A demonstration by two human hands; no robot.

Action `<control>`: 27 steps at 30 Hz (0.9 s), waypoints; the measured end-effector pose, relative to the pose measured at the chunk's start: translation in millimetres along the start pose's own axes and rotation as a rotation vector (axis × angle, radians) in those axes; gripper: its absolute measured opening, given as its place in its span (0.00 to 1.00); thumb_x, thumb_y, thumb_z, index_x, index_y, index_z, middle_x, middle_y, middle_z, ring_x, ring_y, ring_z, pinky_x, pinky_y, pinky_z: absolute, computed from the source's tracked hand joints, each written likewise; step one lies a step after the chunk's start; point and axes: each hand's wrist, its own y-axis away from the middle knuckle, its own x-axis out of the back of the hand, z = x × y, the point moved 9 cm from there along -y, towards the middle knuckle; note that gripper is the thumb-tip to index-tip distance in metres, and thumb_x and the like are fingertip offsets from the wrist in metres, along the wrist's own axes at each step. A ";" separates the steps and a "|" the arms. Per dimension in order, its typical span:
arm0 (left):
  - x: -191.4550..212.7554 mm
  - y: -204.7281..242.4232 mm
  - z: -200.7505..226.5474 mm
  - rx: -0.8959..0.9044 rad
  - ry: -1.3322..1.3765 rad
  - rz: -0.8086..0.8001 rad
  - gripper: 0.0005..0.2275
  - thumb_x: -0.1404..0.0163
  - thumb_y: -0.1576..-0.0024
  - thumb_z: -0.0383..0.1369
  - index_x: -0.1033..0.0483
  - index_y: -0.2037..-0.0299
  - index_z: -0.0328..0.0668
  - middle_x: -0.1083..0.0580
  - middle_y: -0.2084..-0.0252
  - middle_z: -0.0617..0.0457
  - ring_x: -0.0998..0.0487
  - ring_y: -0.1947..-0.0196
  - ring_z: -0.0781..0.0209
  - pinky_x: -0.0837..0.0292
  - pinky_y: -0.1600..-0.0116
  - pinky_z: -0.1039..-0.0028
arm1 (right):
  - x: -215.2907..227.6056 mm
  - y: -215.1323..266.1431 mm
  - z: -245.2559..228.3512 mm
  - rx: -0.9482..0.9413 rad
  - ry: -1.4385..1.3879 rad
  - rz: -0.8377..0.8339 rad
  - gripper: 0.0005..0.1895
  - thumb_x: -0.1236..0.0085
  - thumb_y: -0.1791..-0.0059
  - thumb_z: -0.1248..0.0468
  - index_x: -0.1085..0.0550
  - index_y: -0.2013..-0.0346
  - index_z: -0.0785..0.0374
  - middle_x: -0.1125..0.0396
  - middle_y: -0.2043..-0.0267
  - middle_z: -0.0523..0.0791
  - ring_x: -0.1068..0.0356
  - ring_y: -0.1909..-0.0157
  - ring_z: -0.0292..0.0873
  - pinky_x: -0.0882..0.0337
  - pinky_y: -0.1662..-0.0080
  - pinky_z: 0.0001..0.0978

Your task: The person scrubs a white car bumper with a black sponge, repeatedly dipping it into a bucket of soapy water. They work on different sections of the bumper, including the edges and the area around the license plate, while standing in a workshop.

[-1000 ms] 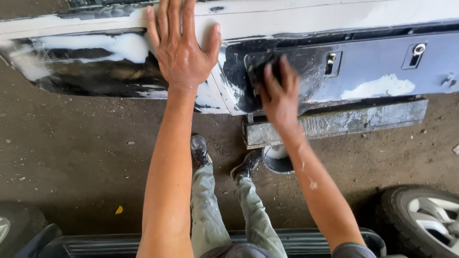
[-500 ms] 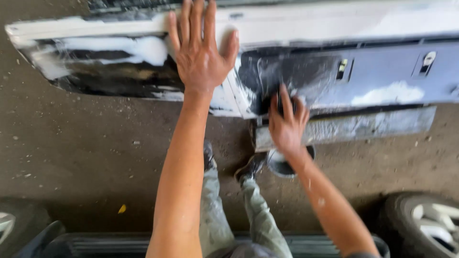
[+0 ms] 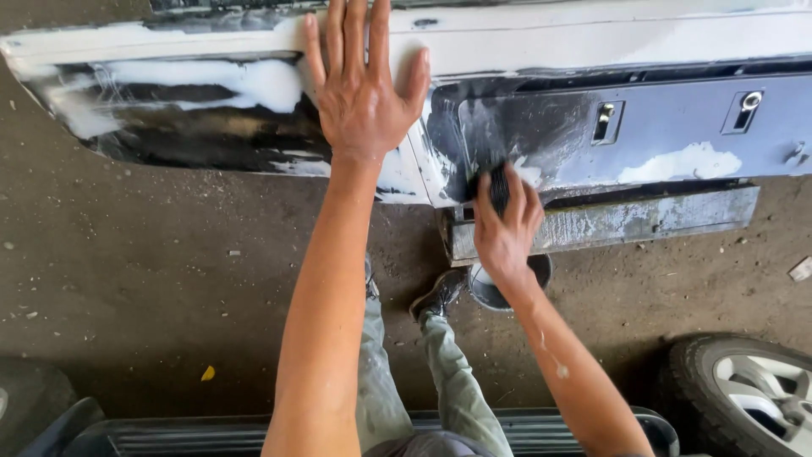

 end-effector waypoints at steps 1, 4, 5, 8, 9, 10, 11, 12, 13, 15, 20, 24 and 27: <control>-0.5 -2.8 -0.3 -0.002 -0.001 0.005 0.27 0.53 0.30 0.51 0.35 0.30 0.38 0.35 0.30 0.43 0.40 0.27 0.44 0.59 0.22 0.47 | 0.2 -2.8 -0.3 0.001 0.001 0.005 0.21 0.46 0.42 0.64 0.26 0.34 0.64 0.52 0.23 0.55 0.51 0.29 0.58 0.44 0.35 0.52; -0.7 1.6 0.8 -0.004 -0.018 0.006 0.27 0.53 0.30 0.51 0.35 0.30 0.38 0.35 0.30 0.42 0.40 0.27 0.44 0.59 0.22 0.47 | 7.3 -16.8 -3.9 -0.004 -0.024 0.032 0.18 0.45 0.43 0.61 0.26 0.39 0.63 0.51 0.25 0.55 0.51 0.31 0.60 0.45 0.36 0.57; -2.1 1.4 0.1 -0.002 -0.030 0.004 0.27 0.53 0.31 0.51 0.35 0.30 0.38 0.35 0.30 0.42 0.40 0.27 0.43 0.59 0.23 0.47 | 6.5 -36.8 -2.9 -0.026 -0.066 0.004 0.21 0.46 0.45 0.64 0.25 0.37 0.62 0.50 0.24 0.54 0.51 0.29 0.59 0.45 0.36 0.55; -5.6 3.0 -0.1 0.001 -0.032 -0.026 0.27 0.54 0.31 0.52 0.35 0.31 0.39 0.35 0.30 0.43 0.40 0.28 0.44 0.58 0.22 0.47 | 12.3 -30.6 -4.4 -0.062 -0.115 -0.012 0.22 0.45 0.44 0.64 0.25 0.34 0.60 0.50 0.23 0.52 0.51 0.27 0.59 0.45 0.34 0.55; -5.9 2.5 -1.1 0.014 -0.026 -0.027 0.27 0.54 0.30 0.53 0.35 0.31 0.40 0.35 0.31 0.44 0.39 0.27 0.46 0.58 0.21 0.48 | 17.6 -20.3 -5.8 -0.052 -0.118 0.013 0.21 0.44 0.41 0.61 0.25 0.33 0.60 0.51 0.23 0.52 0.52 0.27 0.59 0.46 0.33 0.56; -4.1 -1.0 -1.7 0.015 -0.033 -0.011 0.27 0.54 0.30 0.53 0.35 0.31 0.40 0.35 0.31 0.44 0.39 0.27 0.46 0.58 0.21 0.48 | 15.0 -13.6 -4.4 -0.040 -0.119 0.027 0.21 0.44 0.41 0.61 0.25 0.33 0.60 0.51 0.23 0.52 0.52 0.27 0.59 0.46 0.33 0.56; -3.7 -4.2 -2.0 0.011 -0.027 -0.011 0.27 0.55 0.31 0.53 0.35 0.31 0.39 0.34 0.31 0.43 0.40 0.27 0.44 0.58 0.22 0.48 | 9.5 -6.6 -0.9 -0.055 -0.113 0.013 0.21 0.42 0.42 0.60 0.26 0.34 0.60 0.51 0.24 0.53 0.51 0.28 0.59 0.46 0.34 0.57; -3.5 2.9 0.3 0.008 -0.018 -0.037 0.27 0.55 0.32 0.52 0.34 0.32 0.39 0.34 0.30 0.42 0.40 0.27 0.43 0.58 0.23 0.48 | 6.5 13.2 -0.1 -0.083 -0.110 -0.022 0.21 0.40 0.43 0.59 0.26 0.35 0.60 0.51 0.25 0.54 0.50 0.29 0.59 0.47 0.35 0.58; -4.8 5.7 -0.1 0.011 -0.021 -0.047 0.27 0.55 0.32 0.52 0.34 0.32 0.39 0.34 0.30 0.42 0.40 0.27 0.43 0.58 0.23 0.48 | 5.4 -4.7 -0.6 -0.085 -0.116 -0.030 0.21 0.40 0.43 0.59 0.26 0.35 0.60 0.51 0.25 0.54 0.50 0.29 0.59 0.47 0.35 0.58; -3.2 1.7 1.1 0.000 -0.039 0.011 0.28 0.56 0.31 0.53 0.35 0.30 0.39 0.35 0.30 0.42 0.40 0.27 0.44 0.59 0.22 0.49 | 2.4 -48.7 -2.8 -0.040 -0.028 -0.014 0.23 0.41 0.45 0.60 0.26 0.35 0.58 0.49 0.25 0.51 0.48 0.33 0.60 0.46 0.35 0.56; -8.1 2.9 -1.6 0.008 -0.032 -0.020 0.28 0.55 0.32 0.53 0.35 0.32 0.39 0.34 0.31 0.42 0.40 0.28 0.45 0.59 0.22 0.48 | 22.2 -10.4 -6.2 -0.047 -0.039 0.005 0.21 0.41 0.43 0.61 0.25 0.34 0.58 0.47 0.24 0.50 0.45 0.34 0.58 0.46 0.34 0.53; -5.3 1.1 -1.9 0.022 -0.035 -0.034 0.28 0.55 0.31 0.53 0.36 0.30 0.40 0.34 0.30 0.43 0.40 0.26 0.44 0.59 0.22 0.48 | 24.0 -33.2 -11.4 -0.075 -0.029 0.014 0.20 0.41 0.45 0.63 0.23 0.37 0.59 0.45 0.25 0.52 0.44 0.36 0.57 0.45 0.36 0.53; -8.5 2.6 -2.7 0.019 -0.039 -0.079 0.28 0.56 0.31 0.53 0.36 0.30 0.41 0.34 0.30 0.44 0.41 0.26 0.44 0.61 0.21 0.48 | 21.9 -60.4 -14.0 -0.079 -0.025 -0.002 0.23 0.42 0.45 0.64 0.23 0.35 0.57 0.44 0.23 0.48 0.44 0.30 0.53 0.45 0.32 0.50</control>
